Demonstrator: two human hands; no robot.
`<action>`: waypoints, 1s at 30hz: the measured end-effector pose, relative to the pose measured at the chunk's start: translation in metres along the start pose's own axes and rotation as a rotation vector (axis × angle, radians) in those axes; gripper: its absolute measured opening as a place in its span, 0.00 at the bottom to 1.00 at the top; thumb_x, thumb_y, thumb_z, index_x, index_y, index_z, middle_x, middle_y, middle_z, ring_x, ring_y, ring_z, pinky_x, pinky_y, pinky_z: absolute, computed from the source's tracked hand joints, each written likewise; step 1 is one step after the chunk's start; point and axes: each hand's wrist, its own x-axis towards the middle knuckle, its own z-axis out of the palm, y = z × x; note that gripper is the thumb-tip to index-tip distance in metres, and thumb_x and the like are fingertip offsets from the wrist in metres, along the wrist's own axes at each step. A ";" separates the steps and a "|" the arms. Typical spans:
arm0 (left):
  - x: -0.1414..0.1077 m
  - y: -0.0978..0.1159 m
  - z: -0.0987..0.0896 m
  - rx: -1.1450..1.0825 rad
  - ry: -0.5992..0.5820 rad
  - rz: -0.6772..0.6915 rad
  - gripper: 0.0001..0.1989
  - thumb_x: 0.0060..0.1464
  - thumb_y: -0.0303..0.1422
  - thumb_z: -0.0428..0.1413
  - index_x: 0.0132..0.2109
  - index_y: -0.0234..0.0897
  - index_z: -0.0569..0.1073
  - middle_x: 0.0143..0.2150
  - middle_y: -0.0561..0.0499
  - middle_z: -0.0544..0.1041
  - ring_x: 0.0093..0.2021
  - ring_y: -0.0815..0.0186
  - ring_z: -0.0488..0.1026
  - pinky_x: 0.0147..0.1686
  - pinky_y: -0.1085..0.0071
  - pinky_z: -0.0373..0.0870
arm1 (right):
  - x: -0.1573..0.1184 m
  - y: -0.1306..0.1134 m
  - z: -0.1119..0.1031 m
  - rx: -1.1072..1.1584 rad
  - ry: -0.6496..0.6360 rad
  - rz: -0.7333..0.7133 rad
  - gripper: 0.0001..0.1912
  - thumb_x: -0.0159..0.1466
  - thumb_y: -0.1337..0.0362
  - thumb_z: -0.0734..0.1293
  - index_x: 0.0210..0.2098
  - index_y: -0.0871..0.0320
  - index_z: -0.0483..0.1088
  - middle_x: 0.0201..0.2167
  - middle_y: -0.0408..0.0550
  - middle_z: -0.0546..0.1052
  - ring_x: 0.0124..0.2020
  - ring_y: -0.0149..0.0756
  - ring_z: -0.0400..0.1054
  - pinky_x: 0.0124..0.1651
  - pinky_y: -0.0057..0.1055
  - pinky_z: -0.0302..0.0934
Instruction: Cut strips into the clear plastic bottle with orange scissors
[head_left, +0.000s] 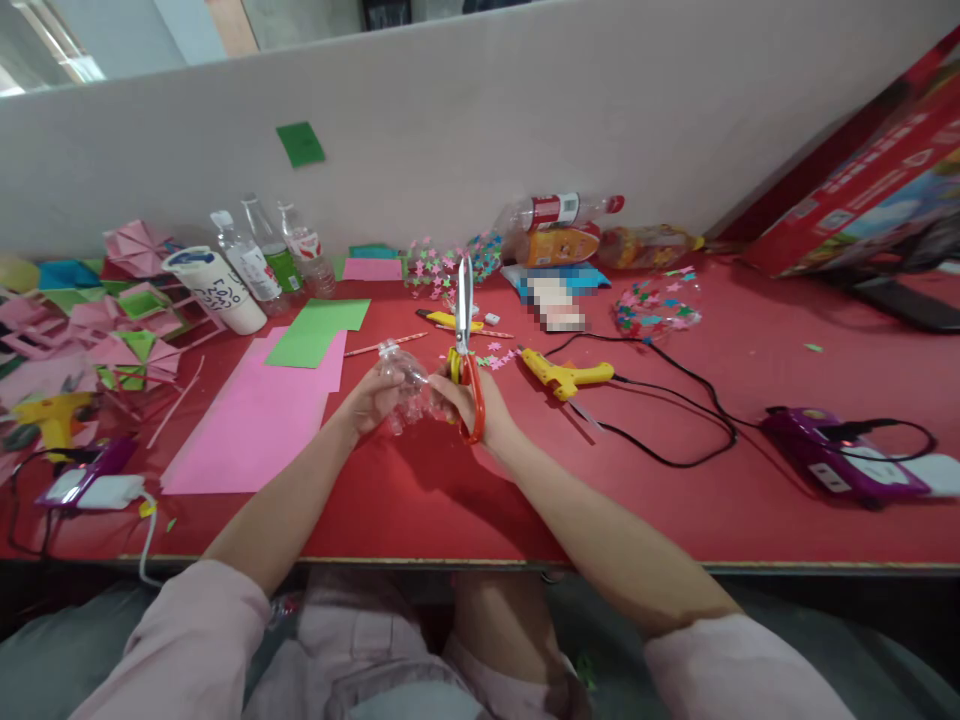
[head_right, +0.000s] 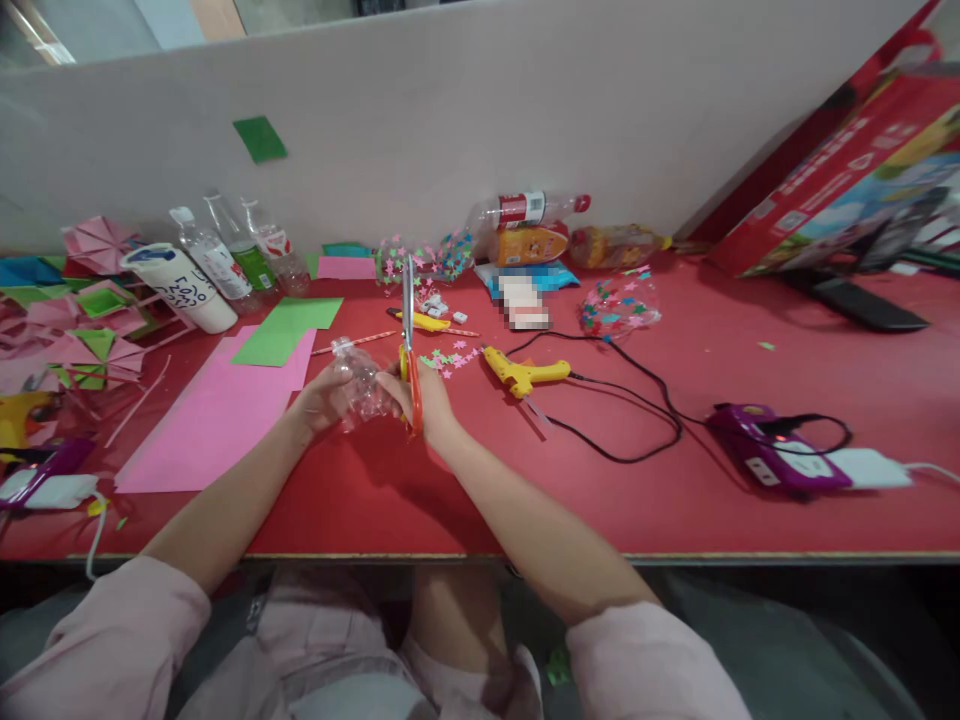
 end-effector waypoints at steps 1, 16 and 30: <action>-0.003 -0.001 -0.002 0.002 -0.013 -0.025 0.22 0.33 0.32 0.71 0.39 0.37 0.76 0.34 0.54 0.80 0.35 0.67 0.77 0.39 0.69 0.73 | -0.001 0.002 0.001 0.009 -0.018 0.005 0.21 0.55 0.47 0.73 0.28 0.53 0.62 0.17 0.37 0.69 0.16 0.28 0.59 0.21 0.28 0.53; 0.003 -0.002 -0.010 -0.162 0.093 0.009 0.13 0.39 0.31 0.64 0.36 0.38 0.73 0.31 0.55 0.78 0.30 0.71 0.74 0.35 0.73 0.71 | 0.001 0.004 -0.004 -0.068 -0.035 0.078 0.20 0.61 0.50 0.70 0.22 0.54 0.63 0.16 0.40 0.69 0.15 0.28 0.61 0.20 0.28 0.55; -0.002 -0.008 -0.003 0.083 0.000 0.069 0.13 0.40 0.34 0.67 0.34 0.37 0.76 0.29 0.53 0.77 0.29 0.69 0.73 0.34 0.71 0.71 | 0.002 0.002 -0.002 -0.065 0.006 0.051 0.15 0.53 0.56 0.75 0.31 0.54 0.66 0.19 0.36 0.70 0.17 0.27 0.60 0.21 0.27 0.54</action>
